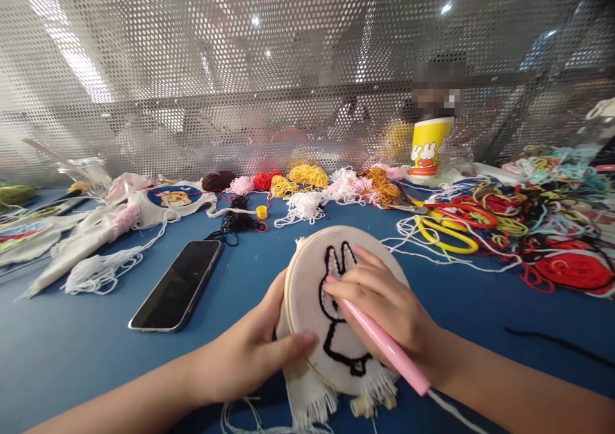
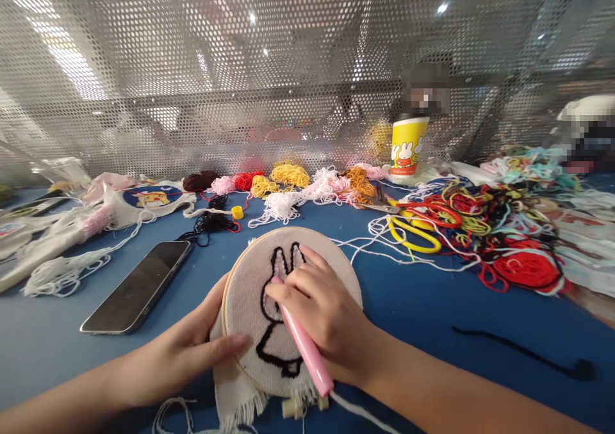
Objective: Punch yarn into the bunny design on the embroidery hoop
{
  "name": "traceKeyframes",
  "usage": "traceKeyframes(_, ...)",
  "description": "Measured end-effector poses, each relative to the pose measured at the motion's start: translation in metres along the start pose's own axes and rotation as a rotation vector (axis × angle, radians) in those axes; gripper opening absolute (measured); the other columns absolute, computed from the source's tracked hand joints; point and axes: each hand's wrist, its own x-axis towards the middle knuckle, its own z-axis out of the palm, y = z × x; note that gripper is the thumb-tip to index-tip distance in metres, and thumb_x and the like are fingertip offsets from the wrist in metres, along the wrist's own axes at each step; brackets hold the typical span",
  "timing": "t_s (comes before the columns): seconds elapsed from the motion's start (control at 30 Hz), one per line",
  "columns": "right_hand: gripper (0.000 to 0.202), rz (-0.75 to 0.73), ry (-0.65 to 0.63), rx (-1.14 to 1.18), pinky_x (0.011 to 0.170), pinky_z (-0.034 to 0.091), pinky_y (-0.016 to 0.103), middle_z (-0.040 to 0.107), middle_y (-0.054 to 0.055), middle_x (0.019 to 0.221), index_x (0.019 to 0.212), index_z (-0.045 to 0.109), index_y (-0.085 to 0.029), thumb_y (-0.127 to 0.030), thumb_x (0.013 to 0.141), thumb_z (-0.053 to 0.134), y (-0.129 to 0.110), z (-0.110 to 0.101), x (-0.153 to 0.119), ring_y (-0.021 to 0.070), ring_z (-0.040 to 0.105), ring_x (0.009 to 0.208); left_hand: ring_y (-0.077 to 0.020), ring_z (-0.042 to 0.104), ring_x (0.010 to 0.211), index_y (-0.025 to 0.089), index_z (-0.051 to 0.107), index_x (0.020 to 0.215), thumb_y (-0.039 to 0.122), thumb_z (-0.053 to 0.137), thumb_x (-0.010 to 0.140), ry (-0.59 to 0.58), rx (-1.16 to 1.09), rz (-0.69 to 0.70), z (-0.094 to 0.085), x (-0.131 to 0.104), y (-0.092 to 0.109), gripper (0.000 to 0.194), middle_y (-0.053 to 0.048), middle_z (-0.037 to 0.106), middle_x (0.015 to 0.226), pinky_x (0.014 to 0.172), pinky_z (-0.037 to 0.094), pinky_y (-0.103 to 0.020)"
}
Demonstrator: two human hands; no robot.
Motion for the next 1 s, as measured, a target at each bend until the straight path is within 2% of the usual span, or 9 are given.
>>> traceKeyframes(0.07,0.027,-0.017,0.029,0.012,0.092,0.032,0.048,0.054,0.005,0.079,0.1,0.047,-0.015,-0.008,0.076,0.036,0.006,0.001,0.003,0.0143,0.052,0.074,-0.0211,0.023,0.123,0.027,0.012,0.128,0.023,0.045,0.08,0.031,-0.024,0.045,-0.003,0.005,-0.003,0.058,-0.002,0.029,0.133,0.097,0.03,-0.033)
traceKeyframes(0.17,0.027,-0.048,0.056,-0.009,0.093,0.031,0.046,0.056,0.005,0.082,0.101,0.045,-0.015,-0.006,0.076,0.038,0.016,0.002,0.012,0.0142,0.053,0.077,-0.02,0.034,0.117,0.026,0.015,0.124,0.022,0.042,0.082,0.069,-0.071,0.107,-0.01,0.014,-0.01,0.05,-0.004,0.038,0.126,0.093,0.035,-0.032)
traceKeyframes(0.33,0.009,-0.13,0.068,-0.098,0.091,0.035,0.04,0.058,0.002,0.069,0.084,0.049,-0.014,-0.01,0.077,0.045,0.027,0.001,0.039,0.0118,0.054,0.066,-0.0159,0.056,0.085,0.022,0.02,0.112,0.025,0.042,0.081,0.167,-0.121,0.166,-0.014,0.029,-0.023,0.038,-0.004,0.055,0.096,0.075,0.045,-0.029)
traceKeyframes(0.43,0.005,-0.131,0.011,-0.173,0.086,0.038,0.039,0.056,0.001,0.06,0.075,0.049,-0.014,-0.018,0.077,0.047,0.03,-0.002,0.052,0.0121,0.053,0.06,-0.0126,0.056,0.071,0.022,0.023,0.102,0.027,0.045,0.08,0.211,-0.101,0.142,-0.012,0.038,-0.025,0.031,0.001,0.054,0.082,0.065,0.046,-0.025)
traceKeyframes(0.53,0.005,-0.12,-0.029,-0.2,0.084,0.038,0.039,0.055,0.0,0.058,0.072,0.048,-0.014,-0.014,0.076,0.045,0.034,-0.004,0.058,0.0115,0.052,0.057,-0.014,0.053,0.08,0.021,0.026,0.098,0.027,0.046,0.079,0.281,-0.029,0.136,-0.008,0.046,-0.024,0.028,0.001,0.051,0.082,0.071,0.045,-0.027)
traceKeyframes(0.6,0.005,-0.103,-0.012,-0.175,0.084,0.038,0.038,0.056,0.0,0.059,0.073,0.048,-0.015,-0.012,0.073,0.045,0.039,-0.005,0.059,0.0108,0.052,0.057,-0.0157,0.052,0.085,0.021,0.027,0.1,0.028,0.046,0.079,0.298,-0.005,0.139,-0.006,0.05,-0.024,0.029,0.0,0.051,0.085,0.076,0.043,-0.03)
traceKeyframes(0.73,0.007,-0.124,0.106,-0.027,0.084,0.04,0.036,0.053,-0.004,0.056,0.072,0.046,-0.018,-0.011,0.072,0.045,0.047,-0.006,0.054,0.0083,0.049,0.052,-0.018,0.048,0.096,0.021,0.027,0.102,0.027,0.047,0.079,0.237,-0.118,0.158,-0.006,0.054,-0.026,0.03,-0.004,0.05,0.099,0.083,0.041,-0.034)
traceKeyframes(0.9,0.004,-0.082,0.103,0.111,0.087,0.041,0.037,0.053,-0.003,0.057,0.076,0.046,-0.018,-0.015,0.075,0.044,0.051,-0.008,0.05,0.0087,0.049,0.052,-0.0181,0.052,0.093,0.022,0.026,0.103,0.024,0.047,0.08,0.144,-0.327,0.156,-0.01,0.056,-0.029,0.03,-0.002,0.052,0.097,0.08,0.043,-0.037)
traceKeyframes(1.0,0.007,-0.021,0.131,0.209,0.086,0.042,0.036,0.051,-0.003,0.056,0.072,0.046,-0.018,-0.012,0.074,0.043,0.05,-0.011,0.05,0.0091,0.051,0.053,-0.0172,0.052,0.094,0.022,0.028,0.103,0.02,0.046,0.081,0.13,-0.388,0.165,-0.011,0.058,-0.031,0.028,-0.002,0.053,0.099,0.083,0.041,-0.036)
